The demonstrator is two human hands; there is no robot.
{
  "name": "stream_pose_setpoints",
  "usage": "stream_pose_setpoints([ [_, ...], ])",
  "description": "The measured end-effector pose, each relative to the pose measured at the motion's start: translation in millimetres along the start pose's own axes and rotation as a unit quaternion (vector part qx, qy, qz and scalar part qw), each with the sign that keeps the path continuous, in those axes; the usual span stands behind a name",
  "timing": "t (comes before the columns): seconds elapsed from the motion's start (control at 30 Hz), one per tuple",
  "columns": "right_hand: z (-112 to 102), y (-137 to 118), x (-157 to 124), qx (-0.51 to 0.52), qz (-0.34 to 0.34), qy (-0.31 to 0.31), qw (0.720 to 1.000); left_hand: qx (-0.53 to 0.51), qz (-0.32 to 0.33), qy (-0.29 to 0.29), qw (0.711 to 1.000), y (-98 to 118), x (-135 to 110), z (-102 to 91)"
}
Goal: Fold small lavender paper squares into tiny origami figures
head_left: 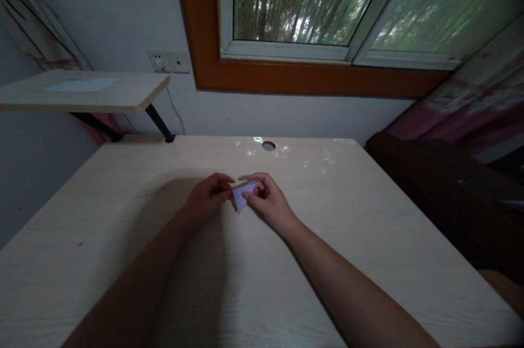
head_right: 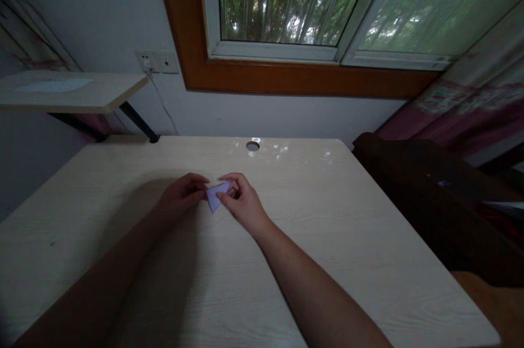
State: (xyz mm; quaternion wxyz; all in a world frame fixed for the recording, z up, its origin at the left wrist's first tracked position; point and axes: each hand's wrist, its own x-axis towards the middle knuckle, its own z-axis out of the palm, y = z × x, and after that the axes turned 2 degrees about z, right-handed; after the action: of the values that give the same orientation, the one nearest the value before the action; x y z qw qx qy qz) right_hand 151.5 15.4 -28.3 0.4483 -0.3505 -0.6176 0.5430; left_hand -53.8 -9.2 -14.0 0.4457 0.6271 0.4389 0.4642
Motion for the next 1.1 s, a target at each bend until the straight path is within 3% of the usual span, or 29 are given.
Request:
stream_pose_setpoints([
  [0.33,-0.7,2.8,-0.2,-0.008,-0.006,0.008,1.000,0.078,-0.029,-0.016,0.996,10.5,1.3,0.2],
  [0.57,-1.0,0.2,-1.5,-0.010,-0.006,-0.011,1.000,0.152,-0.018,-0.031,0.988,6.0,3.0,-0.5],
  [0.8,-0.3,-2.5,0.2,0.056,-0.012,0.002,0.998,0.142,-0.029,-0.062,0.987,4.1,3.3,-1.7],
  [1.1,-2.5,-4.4,4.3,0.125,0.010,0.063,0.990,0.119,-0.039,-0.083,0.989,3.1,2.0,-0.8],
])
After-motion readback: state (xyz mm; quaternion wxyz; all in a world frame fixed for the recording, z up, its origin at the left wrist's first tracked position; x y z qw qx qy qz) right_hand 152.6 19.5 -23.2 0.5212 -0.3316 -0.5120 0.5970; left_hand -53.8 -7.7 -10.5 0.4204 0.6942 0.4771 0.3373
